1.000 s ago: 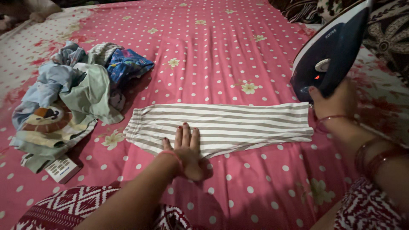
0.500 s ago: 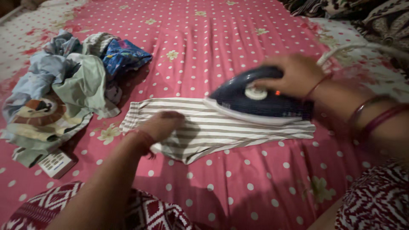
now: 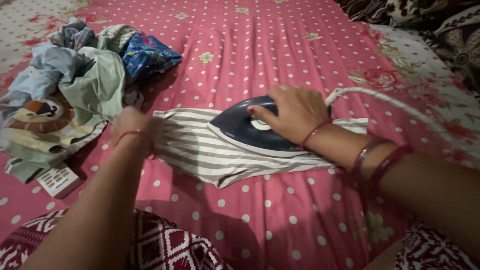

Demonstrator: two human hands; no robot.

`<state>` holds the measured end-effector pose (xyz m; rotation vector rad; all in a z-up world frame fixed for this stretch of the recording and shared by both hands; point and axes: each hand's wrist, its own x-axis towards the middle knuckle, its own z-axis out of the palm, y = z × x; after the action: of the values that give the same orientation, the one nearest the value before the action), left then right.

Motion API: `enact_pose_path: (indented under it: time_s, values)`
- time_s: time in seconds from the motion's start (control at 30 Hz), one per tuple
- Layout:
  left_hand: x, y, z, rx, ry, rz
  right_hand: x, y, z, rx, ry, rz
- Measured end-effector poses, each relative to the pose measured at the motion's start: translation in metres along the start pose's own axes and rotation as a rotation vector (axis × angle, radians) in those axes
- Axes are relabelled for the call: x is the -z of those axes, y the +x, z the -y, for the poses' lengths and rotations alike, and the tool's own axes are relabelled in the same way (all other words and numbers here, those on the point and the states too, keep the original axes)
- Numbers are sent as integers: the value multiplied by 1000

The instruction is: The person irons a striped baby shirt on a bed using an electric iron. They smooth the fabric, iron the sleeves and body, then fold the shirt. They then pick up a light green baby onesie and begin ironing it.

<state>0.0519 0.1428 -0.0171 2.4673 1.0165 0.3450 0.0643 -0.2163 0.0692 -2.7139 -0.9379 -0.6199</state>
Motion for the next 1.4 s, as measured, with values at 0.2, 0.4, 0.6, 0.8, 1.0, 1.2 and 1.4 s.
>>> enact_pose_path:
  time_s: [0.2,0.4,0.6,0.8,1.0,1.2,1.4]
  values:
    - [13,-2,3,102,-130,208,-12,22,16,9,-14,64]
    - [5,12,7,132,-95,167,-19,32,23,7,-10,109]
    - [-26,40,26,57,-49,105,-30,49,40,60,27,82]
    - [-22,25,20,68,-52,160,-32,63,49,117,81,78]
    - [-5,11,8,127,-52,119,-22,72,55,89,137,216]
    - [2,0,1,130,-38,105,-17,76,56,51,191,362]
    - [4,1,1,137,-40,121,-10,64,66,24,181,426]
